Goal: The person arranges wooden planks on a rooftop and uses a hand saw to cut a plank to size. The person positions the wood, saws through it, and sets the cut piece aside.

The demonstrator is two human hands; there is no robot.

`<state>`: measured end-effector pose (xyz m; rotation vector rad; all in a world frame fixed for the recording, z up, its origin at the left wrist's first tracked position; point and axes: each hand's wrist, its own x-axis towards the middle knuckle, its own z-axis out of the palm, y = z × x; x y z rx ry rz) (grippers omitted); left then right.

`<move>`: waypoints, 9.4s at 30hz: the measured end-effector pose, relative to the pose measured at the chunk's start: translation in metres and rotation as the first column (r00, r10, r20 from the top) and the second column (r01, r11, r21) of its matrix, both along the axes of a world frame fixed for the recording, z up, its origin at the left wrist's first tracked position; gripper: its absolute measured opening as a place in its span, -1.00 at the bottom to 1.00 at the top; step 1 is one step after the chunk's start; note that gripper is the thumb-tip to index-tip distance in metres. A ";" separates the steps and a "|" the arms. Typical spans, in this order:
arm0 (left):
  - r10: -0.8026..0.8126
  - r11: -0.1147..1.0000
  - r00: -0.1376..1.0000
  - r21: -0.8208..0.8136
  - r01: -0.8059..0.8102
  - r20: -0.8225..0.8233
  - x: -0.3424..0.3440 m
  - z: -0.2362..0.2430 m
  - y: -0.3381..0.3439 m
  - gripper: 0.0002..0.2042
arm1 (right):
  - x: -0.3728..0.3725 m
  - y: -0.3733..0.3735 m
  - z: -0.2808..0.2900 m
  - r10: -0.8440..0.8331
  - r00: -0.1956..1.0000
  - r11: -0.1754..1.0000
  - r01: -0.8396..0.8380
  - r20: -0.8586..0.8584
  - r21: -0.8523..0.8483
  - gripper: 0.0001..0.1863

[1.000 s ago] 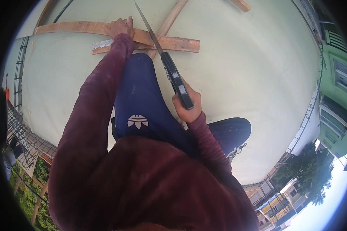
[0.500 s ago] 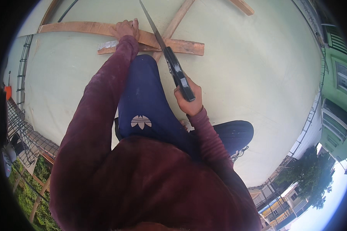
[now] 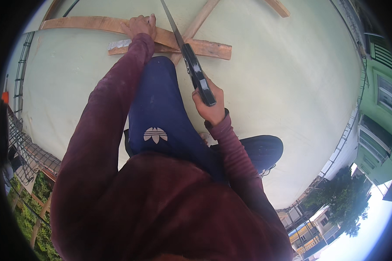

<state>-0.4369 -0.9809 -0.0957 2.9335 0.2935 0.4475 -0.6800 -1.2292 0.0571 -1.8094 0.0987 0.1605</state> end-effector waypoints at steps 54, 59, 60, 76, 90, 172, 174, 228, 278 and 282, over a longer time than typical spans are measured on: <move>0.001 0.993 1.000 -0.121 -0.001 -0.005 -0.023 0.022 -0.001 -0.60 | -0.130 -0.058 0.122 -0.226 0.838 0.946 0.311 -0.496 0.094 -0.52; 0.006 0.993 0.999 -0.121 -0.012 -0.051 -0.025 0.027 -0.007 -0.60 | -0.041 -0.033 0.043 0.110 0.976 0.991 -0.123 -0.187 -0.057 -0.87; -0.022 0.993 0.999 -0.118 0.018 -0.037 -0.013 0.027 -0.020 -0.60 | -0.012 -0.015 0.003 0.033 0.999 0.998 -0.035 -0.030 -0.057 -0.95; -0.027 0.991 0.998 -0.135 0.018 -0.063 -0.013 0.024 -0.022 -0.56 | -0.013 -0.007 -0.005 0.026 1.000 1.000 -0.026 0.005 -0.008 -0.85; -0.014 0.978 1.000 -0.209 0.008 -0.028 -0.027 0.038 -0.007 -0.61 | -0.084 -0.039 0.043 0.031 0.997 0.962 -0.050 -0.074 -0.269 -0.74; -0.024 0.993 0.998 -0.116 0.016 -0.064 -0.008 0.021 -0.022 -0.58 | 0.000 -0.012 -0.010 0.015 0.997 0.999 -0.012 -0.072 0.049 -0.92; 0.009 0.997 0.995 -0.076 -0.016 -0.099 -0.006 0.025 -0.012 -0.58 | -0.016 -0.005 -0.012 0.007 1.000 0.999 -0.006 -0.018 0.038 -0.92; -0.015 0.993 0.999 -0.117 0.009 -0.047 -0.003 0.002 0.005 -0.60 | -0.098 -0.048 0.068 0.032 0.989 0.998 -0.040 -0.145 -0.050 -0.60; 0.034 0.998 0.993 -0.039 -0.038 -0.109 -0.014 0.014 0.009 -0.57 | -0.145 -0.077 0.089 0.058 0.952 0.994 -0.083 -0.302 -0.070 -0.26; -0.041 0.999 0.999 -0.026 0.040 -0.017 -0.011 0.005 0.002 -0.59 | -0.101 -0.061 0.046 0.091 0.984 0.993 -0.101 -0.153 -0.055 -0.27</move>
